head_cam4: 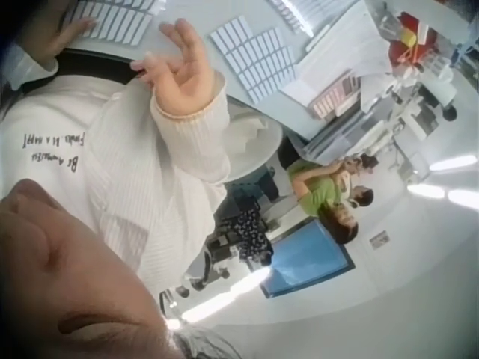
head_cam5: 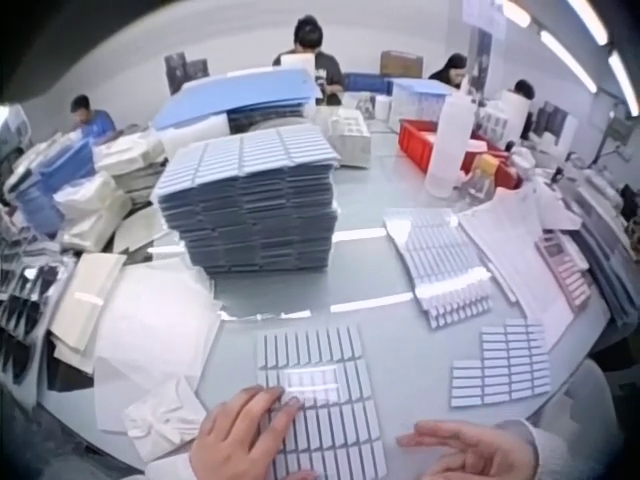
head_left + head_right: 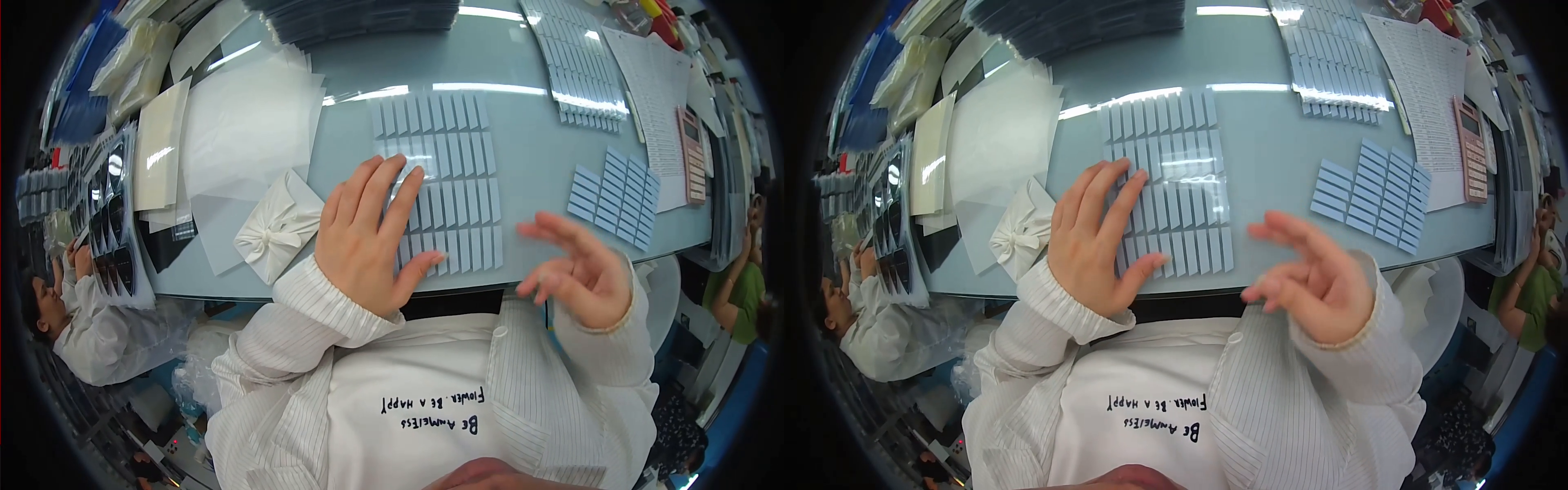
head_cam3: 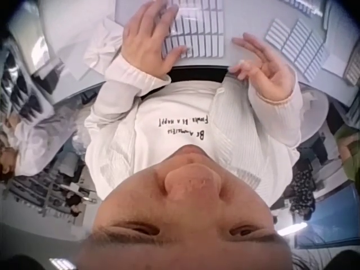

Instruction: Packaging small sheets of components into transparent plastic bags at a workstation.

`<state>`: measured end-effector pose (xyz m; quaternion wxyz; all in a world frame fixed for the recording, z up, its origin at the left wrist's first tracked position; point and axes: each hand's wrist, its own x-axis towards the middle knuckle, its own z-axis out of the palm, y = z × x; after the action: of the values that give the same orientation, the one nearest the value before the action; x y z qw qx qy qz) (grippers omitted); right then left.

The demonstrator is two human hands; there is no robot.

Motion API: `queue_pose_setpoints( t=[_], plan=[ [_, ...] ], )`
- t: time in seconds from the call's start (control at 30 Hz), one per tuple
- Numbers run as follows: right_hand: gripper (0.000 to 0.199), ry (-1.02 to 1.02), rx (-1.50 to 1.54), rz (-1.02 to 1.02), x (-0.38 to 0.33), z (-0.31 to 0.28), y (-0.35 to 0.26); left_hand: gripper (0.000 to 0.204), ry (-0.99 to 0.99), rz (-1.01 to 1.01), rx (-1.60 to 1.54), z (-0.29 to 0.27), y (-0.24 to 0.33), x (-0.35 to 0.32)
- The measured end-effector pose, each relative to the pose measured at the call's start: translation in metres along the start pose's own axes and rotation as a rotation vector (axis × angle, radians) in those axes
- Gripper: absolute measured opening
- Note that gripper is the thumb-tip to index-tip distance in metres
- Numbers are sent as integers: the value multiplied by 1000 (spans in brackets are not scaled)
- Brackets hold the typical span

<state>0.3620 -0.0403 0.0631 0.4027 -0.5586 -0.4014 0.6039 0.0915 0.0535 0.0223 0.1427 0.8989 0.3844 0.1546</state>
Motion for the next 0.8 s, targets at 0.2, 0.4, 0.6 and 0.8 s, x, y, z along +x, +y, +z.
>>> queue_pose_setpoints(
  t=[0.2,0.4,0.6,0.8],
  plan=[
    [58,63,113,242,3,20,-4,82,18,-4,10,5,3,-3],
    [17,56,-330,148,28,22,3,74,114,30,-123,4,-3,-6],
    [14,412,-207,-233,43,-64,-11,48,186,18,-158,-48,-19,-23],
    [23,758,-136,-428,96,-137,-21,38,371,-112,142,-82,-75,-29]
  ],
)
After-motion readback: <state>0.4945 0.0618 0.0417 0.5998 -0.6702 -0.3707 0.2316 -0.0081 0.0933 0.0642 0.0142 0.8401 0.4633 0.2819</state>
